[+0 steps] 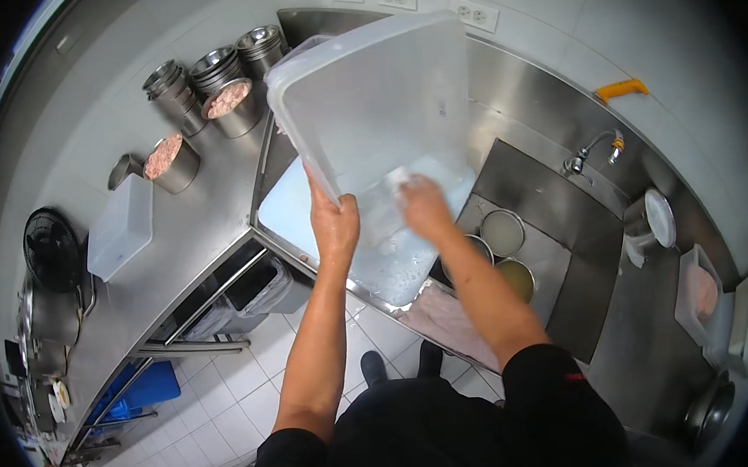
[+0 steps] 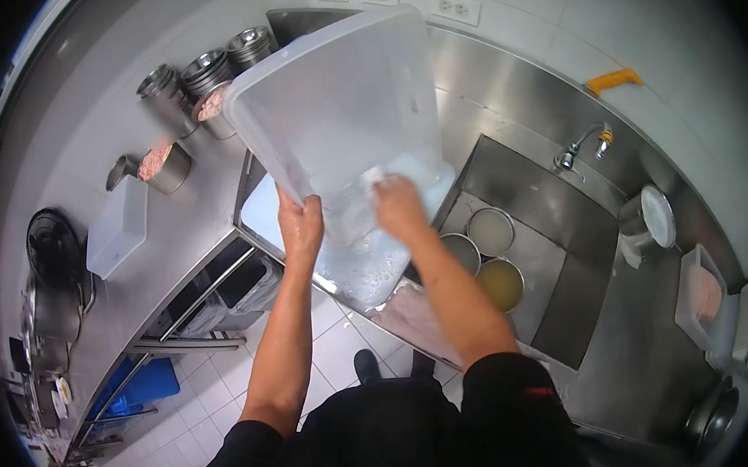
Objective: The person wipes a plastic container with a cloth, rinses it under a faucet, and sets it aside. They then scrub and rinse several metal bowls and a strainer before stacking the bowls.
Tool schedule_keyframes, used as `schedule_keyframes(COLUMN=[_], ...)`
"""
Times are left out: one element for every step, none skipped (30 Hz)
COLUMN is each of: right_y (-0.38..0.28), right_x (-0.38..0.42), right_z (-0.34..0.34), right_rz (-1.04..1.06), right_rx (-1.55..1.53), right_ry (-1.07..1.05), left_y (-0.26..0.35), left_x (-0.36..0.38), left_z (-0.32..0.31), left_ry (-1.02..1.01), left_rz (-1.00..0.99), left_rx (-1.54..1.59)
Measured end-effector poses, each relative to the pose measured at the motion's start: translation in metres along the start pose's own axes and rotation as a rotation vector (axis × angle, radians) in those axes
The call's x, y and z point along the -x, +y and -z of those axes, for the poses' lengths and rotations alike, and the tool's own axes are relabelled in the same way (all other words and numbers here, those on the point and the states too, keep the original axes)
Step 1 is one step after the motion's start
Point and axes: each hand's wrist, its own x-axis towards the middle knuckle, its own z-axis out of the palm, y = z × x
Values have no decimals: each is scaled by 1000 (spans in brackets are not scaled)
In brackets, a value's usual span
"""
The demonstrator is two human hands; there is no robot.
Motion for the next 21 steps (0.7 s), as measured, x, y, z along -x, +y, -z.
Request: schedule_keyframes(right_y=[24, 33, 37, 36, 25, 0, -26, -55, -77, -85, -91, -92, -76, -50, -22, 1, 9, 13, 16, 20, 1], right_x=[-2, -5, -8, -11, -11, -12, -9, -3, 4, 10, 16, 15, 18, 23, 22, 22, 18, 13, 9, 10, 10], right_z=[-7, -1, 8, 14, 12, 9, 3, -7, -13, -7, 0, 5, 1, 1, 10, 15, 21, 31, 37, 1, -1], right_rz=[-50, -87, -123, -161, -155, -149, -147, -117, -89, -66, -44, -21, -9, 6, -85, -171, -206, -243, -283, -215, -168], right_rx=[70, 75, 80, 85, 88, 93, 97, 21, -51, -97, -141, -185, -99, -13, 16, 66, 58, 52, 48, 253, 220], right_ry=[56, 57, 55, 55, -10, -72, -134, -115, -95, -45, 5, 60, 25, -12, -34, 52, 16, -17, -50, 97, 57], left_y=[-1, -2, -3, -3, -3, -3, -2, -7, -10, -15, -20, -22, -22, -22, -21, -19, -12, -8, -11, -17, -23], left_x=[0, 1, 2, 3, 4, 5, 6, 8, 10, 11, 11, 9, 8, 7, 8, 9, 10, 8, 7, 6, 6], left_z=[0, 0, 0, -1, -1, -1, -1, -4, -8, -8, -4, -3, -4, -4, -4, -3, -1, 0, -1, -5, -7], left_ry=[-26, -45, -64, -76, -77, -78, -79, -56, -34, -59, -86, -114, -113, -108, -108, -109, -122, -137, -128, -122, -121], left_rz=[22, 24, 26, 8, -9, -26, -43, -88, -134, -92, -51, -14, -2, 12, 23, 34, 35, 32, 35, 39, 44], left_rx=[31, 44, 58, 53, 38, 23, 9, -33, -72, -37, -2, 31, 18, 5, 14, 23, 49, 75, 62, 55, 41])
